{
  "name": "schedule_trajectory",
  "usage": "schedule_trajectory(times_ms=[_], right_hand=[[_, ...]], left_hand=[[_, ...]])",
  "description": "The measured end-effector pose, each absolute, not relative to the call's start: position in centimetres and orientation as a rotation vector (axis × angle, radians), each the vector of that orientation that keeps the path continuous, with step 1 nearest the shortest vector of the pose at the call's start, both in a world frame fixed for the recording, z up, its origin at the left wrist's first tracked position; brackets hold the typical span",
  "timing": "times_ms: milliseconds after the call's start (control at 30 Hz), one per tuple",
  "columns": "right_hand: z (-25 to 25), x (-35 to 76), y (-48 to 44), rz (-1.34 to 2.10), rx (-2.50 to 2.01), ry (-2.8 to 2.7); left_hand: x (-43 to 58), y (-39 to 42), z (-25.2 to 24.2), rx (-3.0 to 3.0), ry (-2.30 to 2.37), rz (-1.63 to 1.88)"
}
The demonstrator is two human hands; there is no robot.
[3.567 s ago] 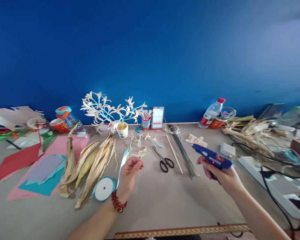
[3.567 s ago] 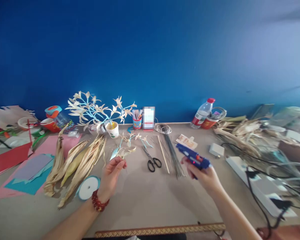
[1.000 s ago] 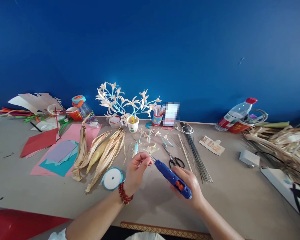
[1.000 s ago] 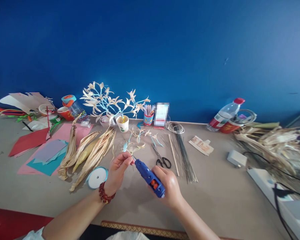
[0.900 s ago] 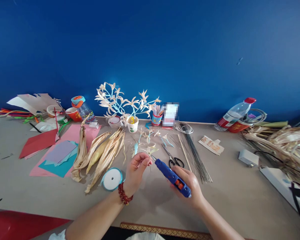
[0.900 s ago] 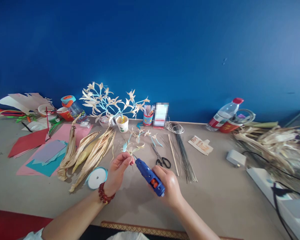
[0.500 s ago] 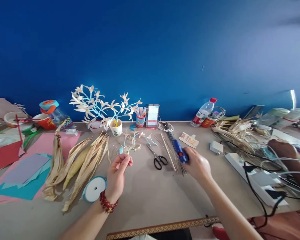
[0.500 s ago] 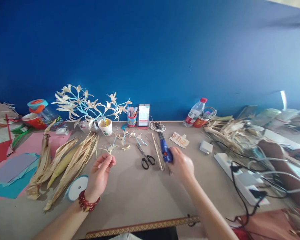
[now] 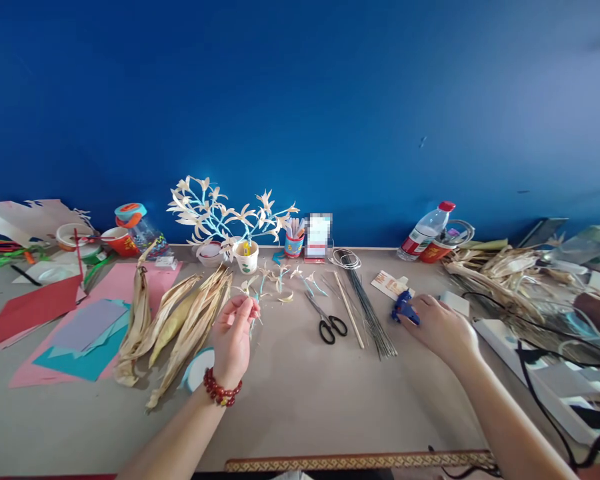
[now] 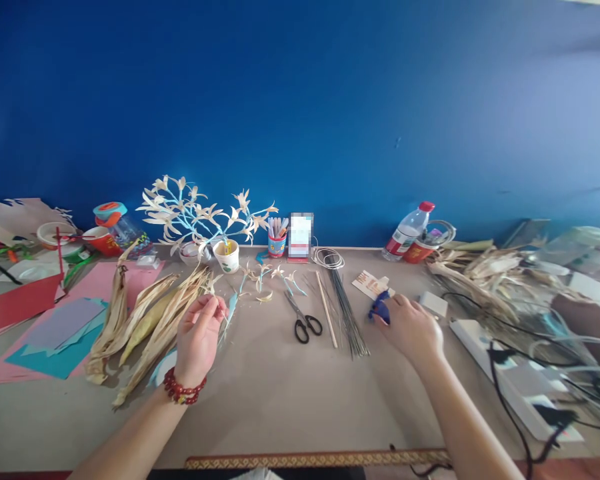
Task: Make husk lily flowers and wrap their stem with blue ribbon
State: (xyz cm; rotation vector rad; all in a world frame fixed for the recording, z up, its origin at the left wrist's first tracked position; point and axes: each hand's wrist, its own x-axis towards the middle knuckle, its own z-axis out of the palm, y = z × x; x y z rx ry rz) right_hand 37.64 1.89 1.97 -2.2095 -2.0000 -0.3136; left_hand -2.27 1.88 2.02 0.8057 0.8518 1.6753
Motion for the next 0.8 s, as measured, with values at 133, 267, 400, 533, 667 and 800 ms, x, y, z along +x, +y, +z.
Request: schedule_trajectory(times_ms=[133,267,400,533,667,800], right_hand=[[3.6,28.5,3.0,0.220,-1.741,-2.194],[2.0,20.2,6.4,0.322,-1.552,-2.410],[0.2,16.9,9.8,0.288,-1.566,-2.396],[-0.2,17.6,10.3,0.296,-1.588,-2.307],[0.3,19.4,7.0,0.378,-1.570,-2.223],[2.0,20.1,1.2,0.903,-1.349,-2.018]], left_hand=[[-2.2,1.9,2.0,0.804,0.865,1.672],[-1.9,1.7,1.7,0.817,0.891,1.660],[-1.8,1.5,1.6,0.841,0.920,1.642],[-1.6,1.5,1.4,0.862,0.974,1.606],[-1.2,1.3,1.2,0.871,0.963,1.550],[-0.7,0.9,1.3,0.899,0.975,1.491]])
